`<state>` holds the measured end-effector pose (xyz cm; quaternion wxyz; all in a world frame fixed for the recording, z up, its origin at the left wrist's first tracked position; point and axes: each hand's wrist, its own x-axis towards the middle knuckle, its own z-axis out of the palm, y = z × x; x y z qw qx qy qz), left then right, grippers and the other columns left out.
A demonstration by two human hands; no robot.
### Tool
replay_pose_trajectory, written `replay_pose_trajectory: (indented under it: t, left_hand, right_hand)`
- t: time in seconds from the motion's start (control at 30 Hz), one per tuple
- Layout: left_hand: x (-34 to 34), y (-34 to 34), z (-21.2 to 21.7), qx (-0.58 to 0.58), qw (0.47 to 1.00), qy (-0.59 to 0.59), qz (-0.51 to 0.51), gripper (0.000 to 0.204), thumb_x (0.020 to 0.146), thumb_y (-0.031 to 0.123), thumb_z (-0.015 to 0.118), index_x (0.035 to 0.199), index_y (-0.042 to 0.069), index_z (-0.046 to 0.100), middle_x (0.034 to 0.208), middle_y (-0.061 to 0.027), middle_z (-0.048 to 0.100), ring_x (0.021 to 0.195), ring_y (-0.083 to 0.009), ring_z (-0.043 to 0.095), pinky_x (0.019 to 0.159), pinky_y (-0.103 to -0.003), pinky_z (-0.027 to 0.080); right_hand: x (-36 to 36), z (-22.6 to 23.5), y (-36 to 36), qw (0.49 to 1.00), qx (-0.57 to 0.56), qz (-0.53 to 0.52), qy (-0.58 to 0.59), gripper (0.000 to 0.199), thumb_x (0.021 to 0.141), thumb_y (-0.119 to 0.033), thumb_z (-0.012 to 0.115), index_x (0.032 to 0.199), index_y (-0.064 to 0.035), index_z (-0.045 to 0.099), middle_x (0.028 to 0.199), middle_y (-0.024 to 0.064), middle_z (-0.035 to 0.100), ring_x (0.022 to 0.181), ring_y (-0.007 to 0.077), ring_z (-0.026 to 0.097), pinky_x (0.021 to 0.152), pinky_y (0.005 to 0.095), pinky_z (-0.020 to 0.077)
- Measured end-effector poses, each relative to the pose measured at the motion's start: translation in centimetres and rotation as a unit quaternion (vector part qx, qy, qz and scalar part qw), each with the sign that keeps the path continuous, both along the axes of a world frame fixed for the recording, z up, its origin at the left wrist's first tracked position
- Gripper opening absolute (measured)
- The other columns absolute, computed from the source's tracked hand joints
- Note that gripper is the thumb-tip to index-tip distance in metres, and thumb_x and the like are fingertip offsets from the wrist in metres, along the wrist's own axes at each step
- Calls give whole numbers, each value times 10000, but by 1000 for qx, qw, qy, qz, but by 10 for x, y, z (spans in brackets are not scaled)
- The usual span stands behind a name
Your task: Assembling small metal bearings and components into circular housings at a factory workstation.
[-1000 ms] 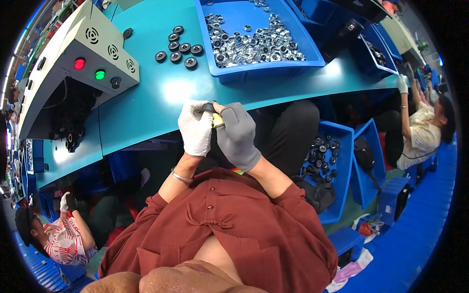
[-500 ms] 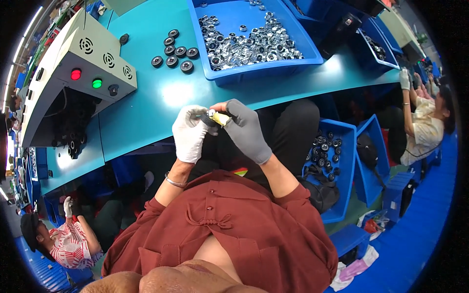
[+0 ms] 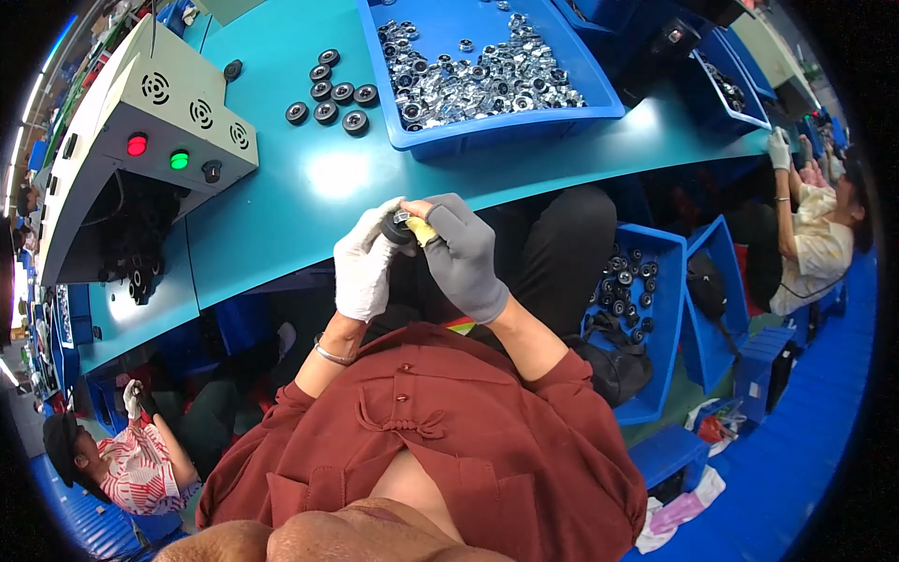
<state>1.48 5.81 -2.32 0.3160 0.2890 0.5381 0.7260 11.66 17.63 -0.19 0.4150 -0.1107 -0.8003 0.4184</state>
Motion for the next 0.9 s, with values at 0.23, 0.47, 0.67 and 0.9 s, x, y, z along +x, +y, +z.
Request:
replay_pose_trajectory:
  t: [0.23,0.47,0.67,0.9]
  left_hand:
    - [1,3,-6,22,1000,16,-2,313,996,51,606,1301,-10,631,1060,-54,630,811,-135,626,741,-270,541]
    - [-3,5,-2,38,985,-165,-5,458,948,128,695,1353,-29,549,1035,-110,633,759,-163,623,682,-275,534]
    - [-4,6,-2,103,969,-225,-6,336,924,110,710,1183,-2,527,1016,-141,655,708,-174,632,602,-279,514]
    - [-5,3,0,85,971,-222,-6,224,937,89,686,1085,5,540,1007,-137,667,681,-165,632,578,-268,509]
  right_hand:
    - [4,8,4,995,-94,17,-40,267,898,77,546,1107,26,704,949,125,668,817,185,660,741,261,512]
    - [8,20,3,948,-307,79,-40,278,964,58,491,1147,27,697,962,44,660,795,82,607,746,225,501]
    - [15,22,2,939,-323,114,-27,252,1000,5,503,1169,39,687,960,50,645,791,84,610,746,238,515]
    - [19,21,2,934,-334,125,-29,259,1019,-43,508,1196,40,679,959,52,645,787,84,610,741,239,514]
